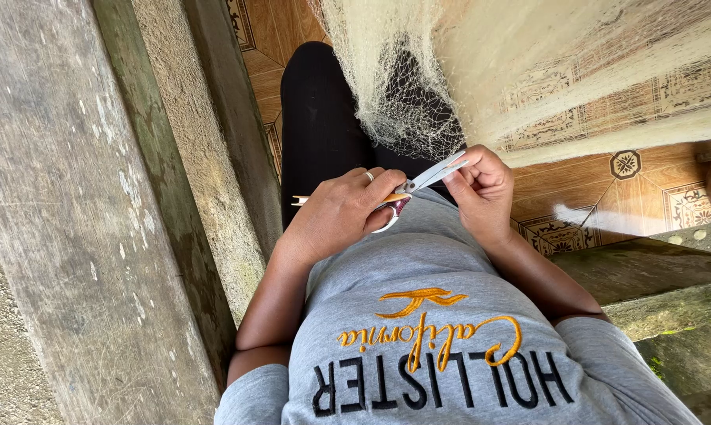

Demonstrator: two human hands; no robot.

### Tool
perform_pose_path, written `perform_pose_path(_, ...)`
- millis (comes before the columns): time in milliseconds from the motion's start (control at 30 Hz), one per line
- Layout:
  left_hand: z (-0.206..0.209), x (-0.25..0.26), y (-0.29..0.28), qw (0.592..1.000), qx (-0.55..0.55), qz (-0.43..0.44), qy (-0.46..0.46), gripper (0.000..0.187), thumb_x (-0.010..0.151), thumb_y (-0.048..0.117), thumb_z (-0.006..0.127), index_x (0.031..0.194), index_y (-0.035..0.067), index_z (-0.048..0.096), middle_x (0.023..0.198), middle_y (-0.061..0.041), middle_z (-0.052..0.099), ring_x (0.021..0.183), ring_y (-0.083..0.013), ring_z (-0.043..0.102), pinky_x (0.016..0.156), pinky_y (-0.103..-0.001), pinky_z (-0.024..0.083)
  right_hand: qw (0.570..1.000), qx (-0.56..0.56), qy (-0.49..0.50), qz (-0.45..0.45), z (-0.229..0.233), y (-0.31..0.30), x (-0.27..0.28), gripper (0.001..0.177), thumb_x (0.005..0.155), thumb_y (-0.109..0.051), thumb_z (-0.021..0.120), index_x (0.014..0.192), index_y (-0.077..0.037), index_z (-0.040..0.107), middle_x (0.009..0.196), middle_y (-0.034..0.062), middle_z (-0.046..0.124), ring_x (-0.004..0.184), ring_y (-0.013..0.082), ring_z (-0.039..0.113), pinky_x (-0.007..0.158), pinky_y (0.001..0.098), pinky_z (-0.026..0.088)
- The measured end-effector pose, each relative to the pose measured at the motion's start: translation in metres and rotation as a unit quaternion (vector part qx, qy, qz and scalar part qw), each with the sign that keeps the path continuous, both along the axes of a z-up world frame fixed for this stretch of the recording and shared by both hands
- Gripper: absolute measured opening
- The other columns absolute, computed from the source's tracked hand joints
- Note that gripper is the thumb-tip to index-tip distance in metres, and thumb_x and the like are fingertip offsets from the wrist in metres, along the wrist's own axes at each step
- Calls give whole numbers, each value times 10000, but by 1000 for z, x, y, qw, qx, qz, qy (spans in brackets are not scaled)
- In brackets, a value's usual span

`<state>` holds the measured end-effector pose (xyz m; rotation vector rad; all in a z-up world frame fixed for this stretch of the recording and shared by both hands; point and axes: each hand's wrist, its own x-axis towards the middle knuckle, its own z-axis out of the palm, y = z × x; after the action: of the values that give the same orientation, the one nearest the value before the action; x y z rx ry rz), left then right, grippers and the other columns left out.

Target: Repairing a fishing net using a netting needle and scissors

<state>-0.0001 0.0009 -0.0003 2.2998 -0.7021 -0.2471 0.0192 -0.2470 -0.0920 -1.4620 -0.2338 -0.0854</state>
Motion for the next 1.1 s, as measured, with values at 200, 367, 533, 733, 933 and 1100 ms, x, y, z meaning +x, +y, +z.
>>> perform_pose_path(200, 1, -1, 1, 1000, 4, 2, -3, 310, 957, 190, 664, 1234, 146, 531, 936, -127, 662, 905, -360, 685, 776, -488, 580, 1000, -1, 2, 1, -4, -2, 1, 130, 920, 61, 732, 944, 20, 611, 528, -54, 290, 521, 20, 275, 524, 187, 286)
perform_pose_path(367, 3, 0, 0, 1000, 7, -3, 5, 307, 967, 173, 646, 1247, 142, 523, 937, -130, 663, 906, -355, 687, 779, -479, 579, 1000, -1, 6, -4, 1, 0, 1, 154, 917, 80, 731, 913, 9, 594, 528, -55, 281, 519, 20, 273, 529, 184, 295)
perform_pose_path(533, 2, -1, 2, 1000, 9, -7, 12, 301, 974, 159, 630, 1254, 135, 521, 938, -136, 666, 911, -360, 690, 785, -481, 579, 1000, 5, 4, -10, -6, 0, 2, 173, 906, 89, 736, 904, 10, 583, 537, -55, 275, 526, 22, 268, 529, 190, 293)
perform_pose_path(733, -2, -1, 1, 1000, -7, -5, 30, 303, 974, 158, 629, 1256, 128, 519, 924, -149, 667, 905, -373, 690, 773, -495, 582, 999, 32, 9, -10, -4, 3, 3, 153, 920, 81, 728, 913, 13, 591, 544, -73, 260, 540, 6, 249, 532, 174, 280)
perform_pose_path(933, -2, -2, -5, 1000, -9, -2, -4, 370, 931, 278, 659, 1246, 155, 508, 955, -116, 631, 906, -345, 671, 753, -480, 588, 1000, -6, 24, 9, 34, 8, -2, 104, 927, 29, 741, 963, 28, 644, 502, -80, 302, 513, -14, 278, 526, 153, 288)
perform_pose_path(1100, -2, -3, -7, 1000, 1, -5, -28, 369, 918, 298, 654, 1235, 167, 517, 950, -84, 607, 891, -312, 660, 742, -450, 591, 999, -23, 26, 12, 24, 1, -4, 114, 918, 12, 758, 954, 25, 650, 506, -82, 302, 526, -24, 274, 511, 164, 278)
